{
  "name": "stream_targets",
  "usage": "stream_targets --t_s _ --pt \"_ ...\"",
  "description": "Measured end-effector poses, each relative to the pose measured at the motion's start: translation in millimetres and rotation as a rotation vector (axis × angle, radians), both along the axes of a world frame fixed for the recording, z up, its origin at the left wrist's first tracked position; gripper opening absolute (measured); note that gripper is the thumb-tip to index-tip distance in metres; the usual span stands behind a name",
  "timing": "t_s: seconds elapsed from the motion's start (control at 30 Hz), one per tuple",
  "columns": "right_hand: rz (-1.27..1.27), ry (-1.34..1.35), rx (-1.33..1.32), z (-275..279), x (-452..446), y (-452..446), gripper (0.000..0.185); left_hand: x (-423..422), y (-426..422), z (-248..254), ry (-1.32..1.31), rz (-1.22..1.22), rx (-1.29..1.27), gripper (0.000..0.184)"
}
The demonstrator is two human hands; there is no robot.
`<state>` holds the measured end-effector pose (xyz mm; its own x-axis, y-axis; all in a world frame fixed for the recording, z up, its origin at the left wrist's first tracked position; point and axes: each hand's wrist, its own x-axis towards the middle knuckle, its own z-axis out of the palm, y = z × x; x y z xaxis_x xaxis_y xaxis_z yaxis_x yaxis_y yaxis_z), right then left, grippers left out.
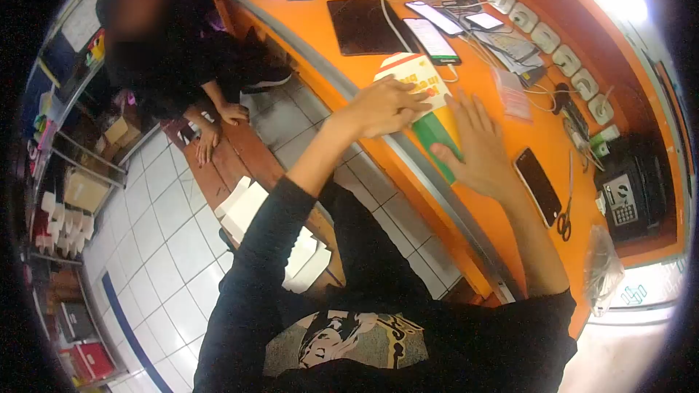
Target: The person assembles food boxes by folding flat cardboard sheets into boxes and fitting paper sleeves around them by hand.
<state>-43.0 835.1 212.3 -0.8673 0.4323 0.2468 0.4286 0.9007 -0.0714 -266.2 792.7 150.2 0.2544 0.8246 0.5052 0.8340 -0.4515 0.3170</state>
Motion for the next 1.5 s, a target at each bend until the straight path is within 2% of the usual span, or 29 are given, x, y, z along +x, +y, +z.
stream_targets --t_s 0.03,0.07,0.1,0.17,0.2,0.27,0.3,0.4,0.43,0.5,0.53,0.6,0.67,0.73,0.77,0.83,0.87,0.93,0.97,1.03,1.13,1.17,1.23,1.27,1.3,1.37,1.4,1.43,1.5 --pt "-0.061 -0.050 0.115 -1.8 -6.9 -5.6 0.063 1.5 -1.5 1.2 -0.028 0.039 -0.061 0.037" --pt "-0.039 -0.063 0.104 -5.8 -10.2 1.7 0.063 4.1 -4.0 -11.2 -0.069 0.086 0.122 0.036" --pt "0.013 -0.037 0.115 -11.1 -8.8 20.3 0.062 9.6 -14.8 -18.0 -0.083 0.114 0.107 0.036" --pt "0.080 -0.003 0.129 -16.7 -6.2 48.8 0.062 13.1 -51.7 -29.4 -0.448 0.193 0.487 0.034" --pt "0.098 -0.012 0.117 -18.8 -4.6 56.2 0.062 11.4 -77.3 -45.1 -0.550 0.276 0.522 0.033" --pt "0.029 -0.156 0.160 -9.6 -8.6 50.7 0.062 8.5 -145.8 -88.5 -0.668 0.544 0.502 0.034" --pt "0.050 -0.110 0.197 -10.9 -9.0 44.5 0.060 8.0 -176.7 -117.6 -0.677 0.760 0.533 0.033" --pt "0.059 0.019 0.310 -16.8 -6.0 30.9 0.055 4.1 -291.5 -230.6 -0.607 1.361 0.336 0.036" --pt "0.024 0.093 0.391 -16.1 -6.0 24.7 0.052 9.8 -333.3 -245.6 -0.586 1.531 0.130 0.040" --pt "0.038 0.199 0.433 6.5 -31.2 -64.9 0.050 22.7 -386.3 -310.1 -0.683 1.747 0.042 0.037" --pt "0.030 0.304 0.485 12.8 -42.6 -108.5 0.048 30.2 -394.6 -320.5 -0.683 1.760 0.037 0.037" --pt "0.319 0.398 0.142 -22.6 -45.8 -145.5 0.041 47.2 -404.5 -334.1 -1.149 1.646 0.096 0.037" --pt "0.392 0.261 -0.241 -69.5 -76.3 -193.2 0.027 52.5 -401.2 -342.1 -1.149 1.614 0.016 0.037" --pt "0.375 0.125 -0.560 -170.4 -110.6 -203.5 0.033 50.8 -387.6 -332.9 -1.189 1.578 -0.020 0.035" --pt "0.274 -0.023 -0.697 -233.6 -128.1 -198.4 0.045 48.5 -388.8 -333.9 -1.194 1.587 -0.012 0.035" --pt "0.083 -0.117 -0.737 -330.3 -157.8 -200.5 0.060 45.2 -389.1 -338.0 -0.986 1.705 -0.286 0.046" --pt "0.106 -0.126 -0.732 -340.4 -166.0 -207.9 0.060 45.9 -387.6 -335.2 -0.995 1.726 -0.272 0.046" --pt "-0.052 -0.285 -0.587 -355.2 -177.0 -227.5 0.079 54.0 -387.3 -322.6 -1.234 1.578 -0.285 0.047" --pt "-0.042 -0.293 -0.593 -362.8 -180.6 -229.0 0.079 56.2 -385.0 -319.2 -1.234 1.592 -0.288 0.047" --pt "-0.074 -0.349 -0.667 -376.2 -187.8 -224.0 0.084 55.6 -374.7 -313.4 -1.244 1.695 -0.244 0.036" --pt "0.036 -0.267 -0.844 -383.3 -207.7 -213.2 0.085 46.4 -360.2 -304.7 -1.260 1.740 -0.136 0.035" --pt "0.034 -0.273 -0.847 -388.4 -221.4 -210.0 0.085 41.3 -356.3 -323.4 -1.262 1.743 -0.142 0.035" --pt "0.104 -0.189 -0.597 -402.8 -257.8 -205.4 0.081 23.3 -351.1 -376.6 -1.603 1.503 0.056 0.033" --pt "0.106 -0.189 -0.604 -396.4 -273.4 -203.3 0.081 14.7 -346.8 -378.0 -1.687 1.428 -0.007 0.035" --pt "0.173 -0.183 -0.583 -383.6 -289.9 -199.9 0.078 8.1 -338.3 -359.7 -1.679 1.432 -0.009 0.035" --pt "0.244 -0.170 -0.565 -373.8 -307.0 -198.0 0.075 -2.0 -322.1 -330.2 -1.901 1.256 0.105 0.037" --pt "0.293 -0.115 -0.382 -376.1 -312.2 -197.4 0.072 -7.8 -324.0 -345.8 -1.870 1.222 -0.034 0.050" --pt "0.341 -0.059 -0.198 -377.5 -316.9 -194.7 0.069 -7.0 -320.5 -346.9 -1.866 1.227 -0.031 0.050" --pt "0.376 -0.020 -0.207 -376.9 -317.9 -191.8 0.064 2.5 -312.4 -333.0 -1.883 1.253 0.172 0.057"
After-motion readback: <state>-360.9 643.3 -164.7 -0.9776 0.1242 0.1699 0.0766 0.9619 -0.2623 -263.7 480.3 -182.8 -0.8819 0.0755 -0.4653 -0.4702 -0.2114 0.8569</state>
